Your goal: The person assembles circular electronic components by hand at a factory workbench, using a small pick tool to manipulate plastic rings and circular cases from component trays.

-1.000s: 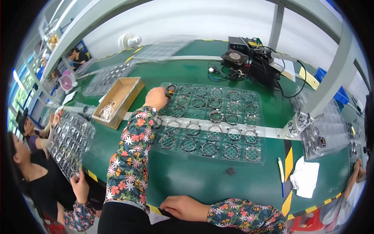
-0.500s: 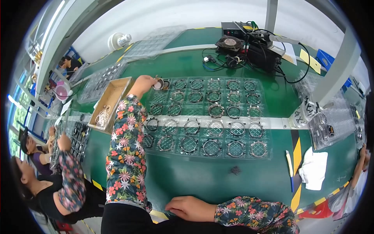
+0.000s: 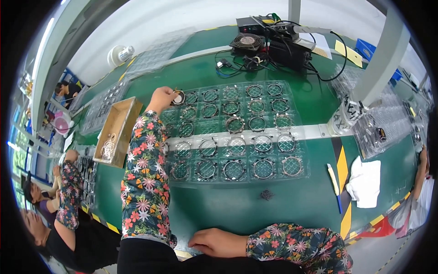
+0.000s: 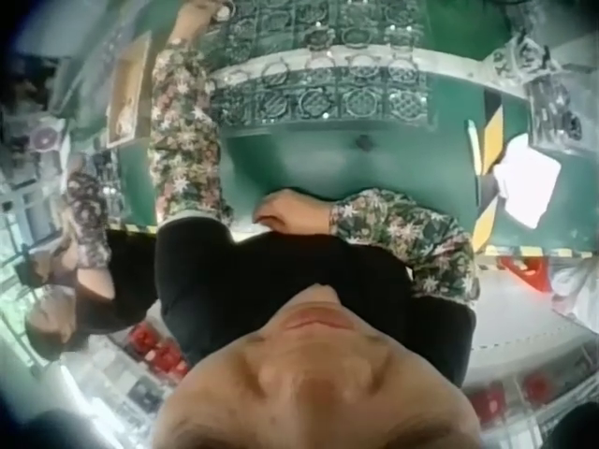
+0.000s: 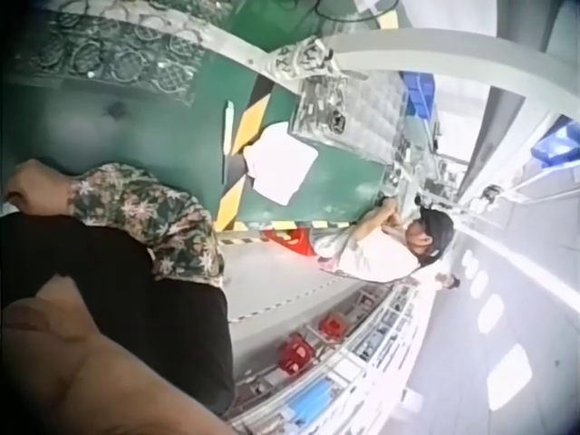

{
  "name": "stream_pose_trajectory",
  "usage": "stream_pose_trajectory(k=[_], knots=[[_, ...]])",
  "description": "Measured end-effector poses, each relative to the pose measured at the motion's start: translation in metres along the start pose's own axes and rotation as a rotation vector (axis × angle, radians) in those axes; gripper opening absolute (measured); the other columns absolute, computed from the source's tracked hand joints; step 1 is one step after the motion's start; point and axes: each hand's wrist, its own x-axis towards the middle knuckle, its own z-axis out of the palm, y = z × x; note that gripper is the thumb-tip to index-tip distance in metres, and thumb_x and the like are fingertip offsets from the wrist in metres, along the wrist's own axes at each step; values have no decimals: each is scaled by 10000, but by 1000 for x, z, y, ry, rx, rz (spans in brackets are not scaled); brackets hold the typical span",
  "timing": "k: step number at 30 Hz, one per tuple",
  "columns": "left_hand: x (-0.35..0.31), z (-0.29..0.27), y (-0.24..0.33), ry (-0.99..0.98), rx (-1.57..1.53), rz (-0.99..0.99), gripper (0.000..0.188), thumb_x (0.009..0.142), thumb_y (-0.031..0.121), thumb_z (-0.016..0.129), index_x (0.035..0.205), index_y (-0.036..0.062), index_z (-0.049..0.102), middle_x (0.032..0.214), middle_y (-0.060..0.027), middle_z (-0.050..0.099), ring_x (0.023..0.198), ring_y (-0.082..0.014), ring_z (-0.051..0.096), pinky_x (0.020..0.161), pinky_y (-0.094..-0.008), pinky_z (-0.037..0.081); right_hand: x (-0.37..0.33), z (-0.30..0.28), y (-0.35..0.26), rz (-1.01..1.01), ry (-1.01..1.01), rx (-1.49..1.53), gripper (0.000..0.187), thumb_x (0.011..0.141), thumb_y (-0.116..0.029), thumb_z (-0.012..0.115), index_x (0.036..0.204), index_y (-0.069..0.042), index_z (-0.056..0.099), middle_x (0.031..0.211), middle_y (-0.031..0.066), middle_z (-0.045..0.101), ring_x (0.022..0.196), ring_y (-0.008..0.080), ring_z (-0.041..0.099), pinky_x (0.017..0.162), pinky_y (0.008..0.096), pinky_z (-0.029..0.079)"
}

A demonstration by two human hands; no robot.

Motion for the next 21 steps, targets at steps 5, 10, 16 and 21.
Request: stream_pose_trajectory(k=[5,10,16,21], knots=[[-45,-11,21,139,-378,54,175,860,180,712,838,8,685,744,-24,661,708,-87,617,635,-237,498,-2,-1,3,18,-63,-65,145,924,-80,596,1045,-12,638,976,138,647,883,327,646,786,391,523],[-148,-24,50,-30,-655,86,119,901,143,672,867,30,676,812,9,660,724,-54,586,632,-217,463,-1,2,1,11,-103,-121,156,946,-104,573,1066,-23,631,971,130,642,882,318,642,785,391,518],[-242,-12,50,-178,-609,75,58,885,53,641,865,1,655,1031,4,572,891,-72,559,769,-236,458,-4,-3,-6,31,-47,-142,139,906,-87,577,1017,-17,623,922,139,635,835,335,631,741,400,513],[-293,1,41,-202,-614,92,87,873,9,613,928,-33,666,1059,-28,566,944,-101,556,847,-249,445,-2,-13,-11,44,103,-277,140,923,-51,589,1045,-15,649,873,103,673,700,180,675,628,300,538]])
